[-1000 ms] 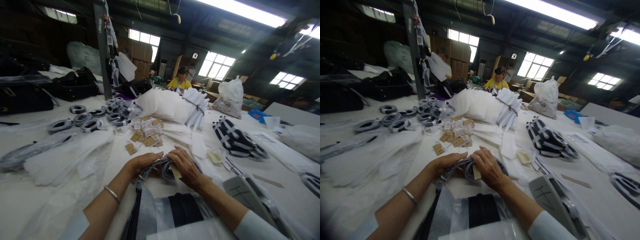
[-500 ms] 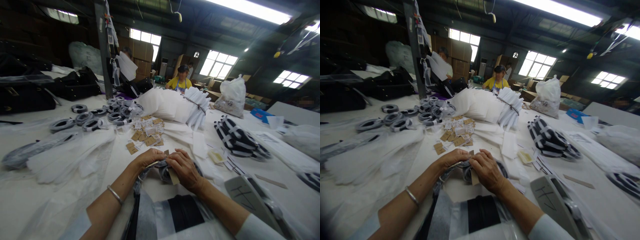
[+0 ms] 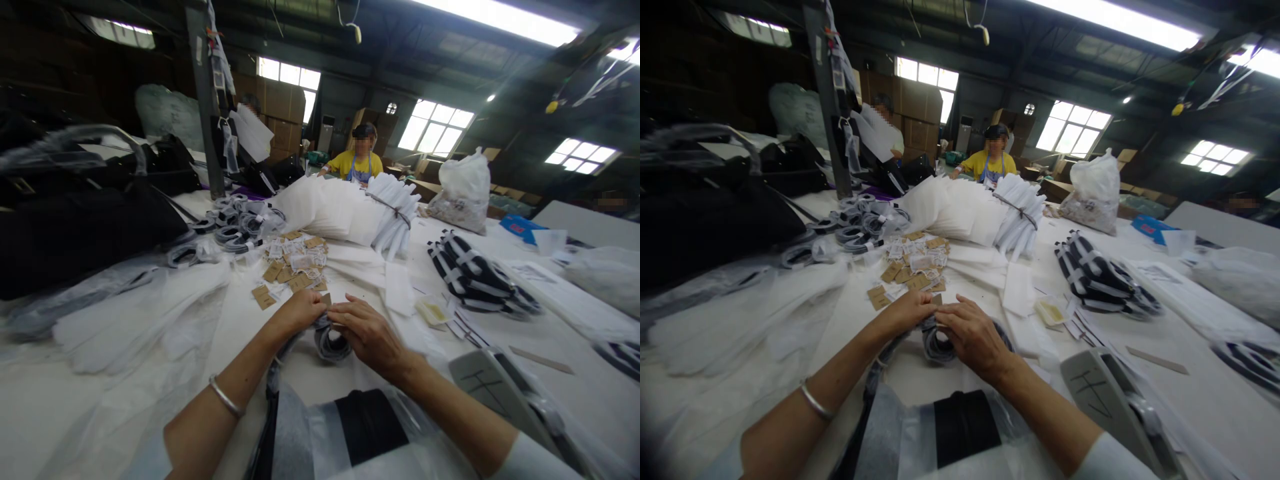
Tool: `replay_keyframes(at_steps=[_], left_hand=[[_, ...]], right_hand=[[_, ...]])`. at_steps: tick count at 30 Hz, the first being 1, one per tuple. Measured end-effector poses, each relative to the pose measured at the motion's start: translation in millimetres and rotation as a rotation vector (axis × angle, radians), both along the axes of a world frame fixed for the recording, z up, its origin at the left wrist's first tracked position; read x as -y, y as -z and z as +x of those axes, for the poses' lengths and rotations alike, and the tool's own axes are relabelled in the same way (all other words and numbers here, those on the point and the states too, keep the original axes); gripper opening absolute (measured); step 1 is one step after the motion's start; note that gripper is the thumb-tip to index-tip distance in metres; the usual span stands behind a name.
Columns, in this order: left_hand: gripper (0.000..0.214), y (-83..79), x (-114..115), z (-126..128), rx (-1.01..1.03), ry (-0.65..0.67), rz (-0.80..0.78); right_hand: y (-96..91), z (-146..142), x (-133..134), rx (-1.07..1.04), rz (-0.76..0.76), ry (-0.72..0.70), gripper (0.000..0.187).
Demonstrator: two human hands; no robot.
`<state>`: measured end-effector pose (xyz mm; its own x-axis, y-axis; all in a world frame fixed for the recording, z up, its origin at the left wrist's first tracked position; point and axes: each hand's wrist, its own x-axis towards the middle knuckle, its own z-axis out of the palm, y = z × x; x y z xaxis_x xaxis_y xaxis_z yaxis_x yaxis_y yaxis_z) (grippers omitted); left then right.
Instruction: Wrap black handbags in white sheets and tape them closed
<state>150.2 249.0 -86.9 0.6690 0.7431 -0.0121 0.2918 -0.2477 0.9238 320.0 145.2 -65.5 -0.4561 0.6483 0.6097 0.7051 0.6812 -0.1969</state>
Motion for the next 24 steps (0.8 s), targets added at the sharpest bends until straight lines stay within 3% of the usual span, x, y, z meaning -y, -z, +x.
replay_keyframes(at_steps=[4, 10, 13, 17, 21, 24], left_hand=[[0.018, -14.0, 11, 4, -0.138, -0.076, 0.166], [0.019, -36.5, 37, 9, -0.292, -0.154, 0.349], [0.019, -47.4, 49, 11, -0.348, -0.179, 0.407], [0.019, -51.1, 59, 13, -0.399, -0.189, 0.447], [0.014, -46.9, 59, 11, -0.381, -0.119, 0.439], [0.008, -47.5, 54, 4, -0.317, -0.031, 0.411]], right_hand=[[-16.1, -5, -1, -0.142, -0.208, 0.124, 0.012], [-39.4, -4, 4, -0.203, -0.433, 0.263, 0.015], [-35.9, -2, 7, -0.378, -0.572, 0.384, 0.009], [-23.5, -1, 11, -0.488, -0.692, 0.454, 0.018], [-12.6, 2, 11, -0.562, -0.611, 0.359, 0.017], [-11.7, 6, 8, -0.652, -0.725, 0.29, 0.018]])
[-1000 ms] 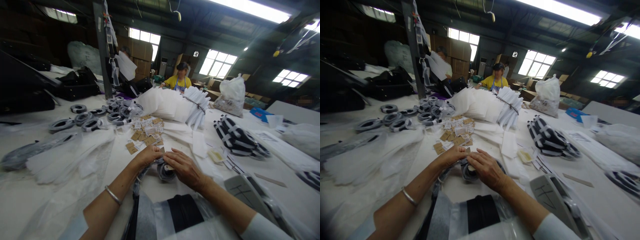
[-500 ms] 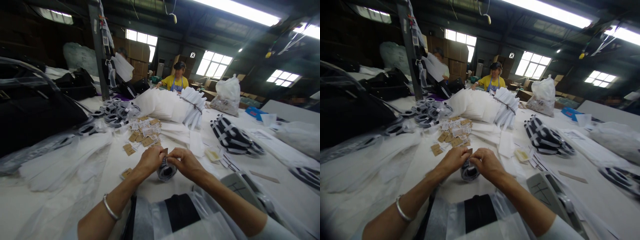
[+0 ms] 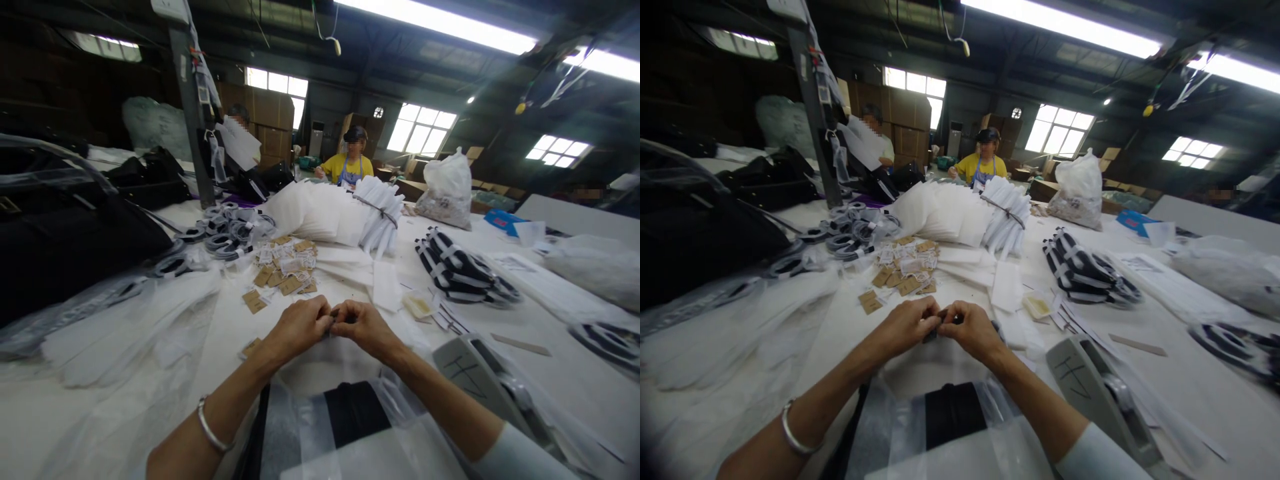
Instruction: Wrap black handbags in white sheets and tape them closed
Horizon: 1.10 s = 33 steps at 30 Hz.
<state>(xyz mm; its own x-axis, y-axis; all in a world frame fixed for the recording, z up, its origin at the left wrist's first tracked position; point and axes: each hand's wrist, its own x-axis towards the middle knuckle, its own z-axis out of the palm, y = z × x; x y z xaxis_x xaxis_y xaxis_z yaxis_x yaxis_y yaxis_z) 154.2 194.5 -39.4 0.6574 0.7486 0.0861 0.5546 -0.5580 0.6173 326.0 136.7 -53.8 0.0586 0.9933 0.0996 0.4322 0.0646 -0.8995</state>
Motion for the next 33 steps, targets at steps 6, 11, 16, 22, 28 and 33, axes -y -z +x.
replay_keyframes(at_steps=[6, 11, 16, 22, 28, 33], left_hand=[[0.019, 6.6, 0, -11, 0.248, 0.126, -0.231], [0.028, 23.4, 7, -9, 0.325, 0.072, -0.41], [0.032, 24.1, 13, -12, 0.292, 0.045, -0.411], [0.034, 19.0, 20, -14, 0.235, 0.018, -0.378], [0.036, 20.3, 16, -16, 0.254, 0.02, -0.394], [0.038, 23.5, 13, -19, 0.277, 0.049, -0.43]], right_hand=[[-19.0, -1, -4, -0.195, -0.189, -0.03, 0.032], [-15.0, -5, -3, -0.226, -0.284, -0.012, 0.039], [-11.5, -4, -6, -0.271, -0.404, -0.031, 0.041], [-14.7, -2, -9, -0.318, -0.6, -0.085, 0.033], [-16.5, -5, -11, -0.33, -0.62, -0.114, 0.032], [-17.4, -8, -12, -0.27, -0.621, -0.078, 0.028]])
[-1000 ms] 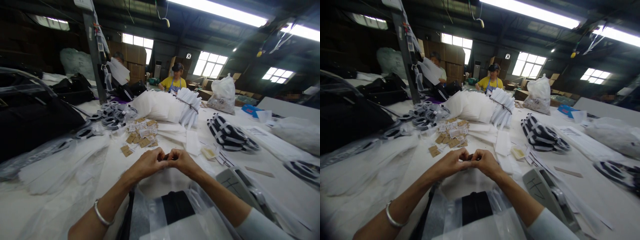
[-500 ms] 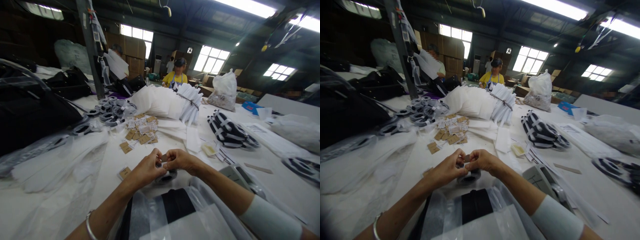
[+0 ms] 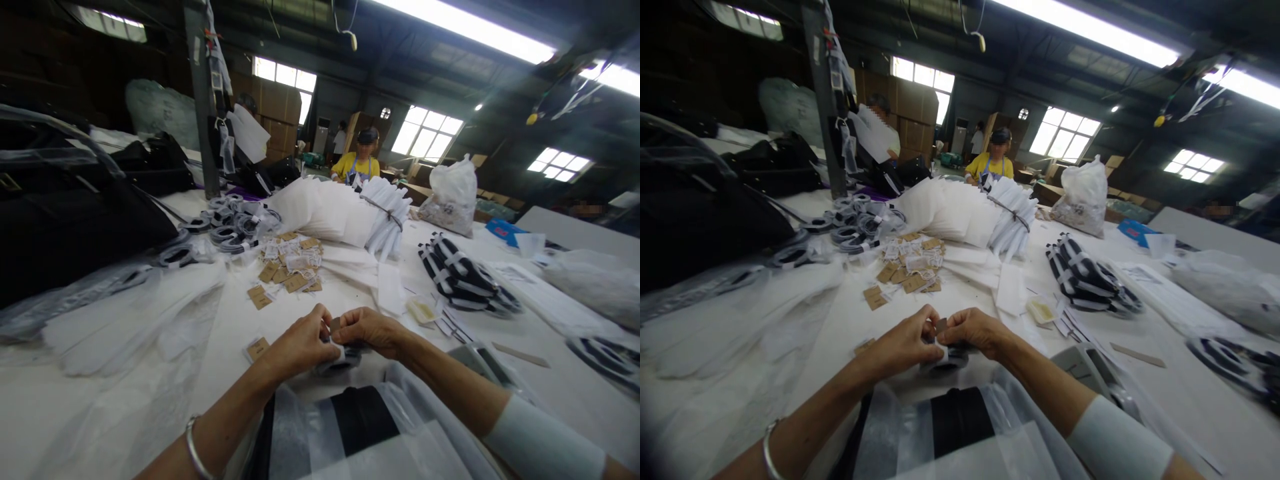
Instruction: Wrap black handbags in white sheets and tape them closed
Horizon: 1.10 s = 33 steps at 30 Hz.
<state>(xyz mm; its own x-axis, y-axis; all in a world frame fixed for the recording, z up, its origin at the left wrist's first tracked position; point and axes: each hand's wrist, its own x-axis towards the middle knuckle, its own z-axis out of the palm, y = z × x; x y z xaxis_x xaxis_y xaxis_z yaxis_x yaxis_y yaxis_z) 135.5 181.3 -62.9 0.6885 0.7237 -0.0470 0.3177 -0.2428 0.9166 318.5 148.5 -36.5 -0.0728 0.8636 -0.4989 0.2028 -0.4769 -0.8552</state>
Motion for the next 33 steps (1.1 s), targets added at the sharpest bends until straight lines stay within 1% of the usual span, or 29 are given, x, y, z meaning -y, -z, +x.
replay_keyframes(at_steps=[4, 9, 12, 14, 16, 19, 20, 23, 26, 29, 33], left_hand=[[0.039, 1.5, -3, -2, -0.002, 0.033, -0.077], [0.027, 6.1, -9, -2, 0.066, 0.14, -0.225], [0.025, 10.1, -12, 1, 0.096, 0.133, -0.28], [0.026, 11.8, -11, 3, 0.113, 0.114, -0.308], [0.026, 12.5, -10, 5, 0.139, 0.08, -0.338], [0.025, 12.9, -8, 8, 0.181, 0.023, -0.378], [0.025, 13.2, -8, 8, 0.193, 0.008, -0.39], [0.026, 14.6, -7, 10, 0.22, -0.025, -0.424], [0.026, 16.4, -9, 10, 0.229, -0.052, -0.445], [0.028, 17.9, -12, 7, 0.228, -0.058, -0.485], [0.031, 17.8, -14, 1, 0.242, -0.027, -0.541]], right_hand=[[-0.4, 2, -1, 0.07, 0.076, -0.023, 0.026], [-3.2, 4, 1, 0.135, 0.174, -0.015, 0.022], [-3.3, 3, 5, 0.127, 0.205, -0.012, 0.019], [-2.8, 2, 8, 0.174, 0.252, -0.036, 0.018], [-2.4, 1, 11, 0.275, 0.352, -0.052, 0.014], [-2.7, 1, 16, 0.457, 0.589, -0.093, 0.005], [-2.8, 1, 17, 0.514, 0.672, -0.126, 0.004], [-2.9, 6, 20, 0.646, 0.894, -0.299, 0.014], [-3.8, 10, 23, 0.717, 1.045, -0.497, 0.02], [-7.7, 11, 30, 0.831, 1.078, -0.615, 0.024], [-13.4, 11, 41, 1.087, 1.06, -0.685, 0.032]])
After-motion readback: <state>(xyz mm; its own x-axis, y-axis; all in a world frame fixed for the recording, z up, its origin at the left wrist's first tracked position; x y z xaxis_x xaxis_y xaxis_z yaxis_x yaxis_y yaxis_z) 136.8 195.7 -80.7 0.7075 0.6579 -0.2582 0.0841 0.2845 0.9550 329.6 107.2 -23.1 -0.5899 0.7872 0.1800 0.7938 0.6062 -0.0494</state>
